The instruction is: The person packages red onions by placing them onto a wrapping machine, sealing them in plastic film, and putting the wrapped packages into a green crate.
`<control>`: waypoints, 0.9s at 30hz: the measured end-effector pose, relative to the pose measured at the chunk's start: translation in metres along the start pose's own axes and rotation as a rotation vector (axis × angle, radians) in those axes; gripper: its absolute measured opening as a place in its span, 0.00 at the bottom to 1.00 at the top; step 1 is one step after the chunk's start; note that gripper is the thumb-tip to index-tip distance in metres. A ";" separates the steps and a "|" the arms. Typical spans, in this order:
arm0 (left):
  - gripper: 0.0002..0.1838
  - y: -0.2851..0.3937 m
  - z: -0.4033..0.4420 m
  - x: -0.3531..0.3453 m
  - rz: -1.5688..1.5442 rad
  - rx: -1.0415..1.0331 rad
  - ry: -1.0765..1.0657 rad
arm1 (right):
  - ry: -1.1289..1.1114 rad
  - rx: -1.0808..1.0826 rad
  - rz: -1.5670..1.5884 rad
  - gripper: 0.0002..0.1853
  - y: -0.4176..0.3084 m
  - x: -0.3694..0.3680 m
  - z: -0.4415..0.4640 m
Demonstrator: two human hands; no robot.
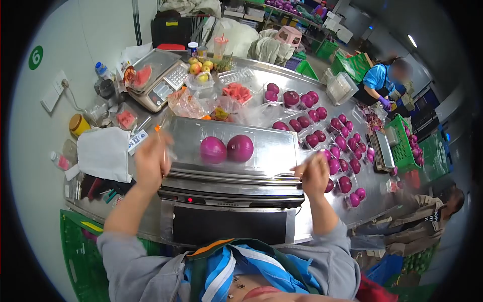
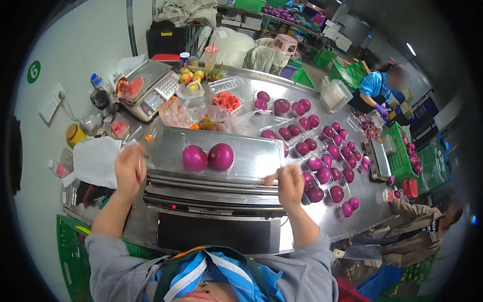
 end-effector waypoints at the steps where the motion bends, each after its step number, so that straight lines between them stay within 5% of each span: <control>1: 0.08 0.018 0.033 -0.014 -0.346 -0.053 -0.093 | 0.162 0.009 0.051 0.07 0.004 0.003 0.033; 3: 0.08 -0.001 0.094 -0.001 -0.319 -0.191 0.405 | 0.336 -0.008 0.166 0.07 0.026 -0.006 0.091; 5: 0.07 -0.080 0.155 0.015 -0.319 -0.149 0.375 | 0.156 -0.055 -0.117 0.08 0.122 -0.007 0.131; 7: 0.11 -0.164 0.179 0.041 0.593 -0.152 0.217 | -0.100 -0.173 -0.567 0.12 0.214 -0.005 0.130; 9: 0.16 -0.218 0.162 0.035 0.540 0.123 -0.136 | -0.266 -0.147 -0.693 0.18 0.236 -0.018 0.101; 12: 0.20 -0.188 0.133 0.028 0.990 -0.103 -0.443 | -0.428 0.044 -0.842 0.23 0.211 -0.022 0.080; 14: 0.21 -0.177 0.106 0.022 0.692 0.111 -0.453 | -0.596 -0.426 -0.464 0.25 0.228 -0.020 0.056; 15: 0.21 -0.173 0.097 0.017 0.392 0.308 -0.442 | -0.541 -0.472 -0.385 0.26 0.223 -0.020 0.044; 18: 0.21 -0.142 0.071 -0.004 0.219 0.407 -0.398 | -0.290 -0.676 -0.042 0.28 0.236 -0.009 0.021; 20: 0.21 -0.151 0.063 -0.001 0.222 0.475 -0.431 | -0.331 -0.857 0.141 0.27 0.205 -0.030 0.021; 22: 0.22 -0.144 0.055 0.010 0.163 0.511 -0.154 | -0.243 -0.890 0.108 0.24 0.171 -0.039 0.017; 27: 0.27 -0.132 -0.071 -0.003 -0.006 0.777 -0.271 | -0.449 -1.168 0.139 0.24 0.123 -0.053 -0.087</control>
Point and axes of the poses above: each hand's wrist, its own z-axis towards the middle knuckle, its own x-axis out of the back of the hand, y = z × x, the point moved 8 cm from there along z, towards the middle knuckle, and after that the axes turned 2 degrees about -z, right-handed, at the moved point
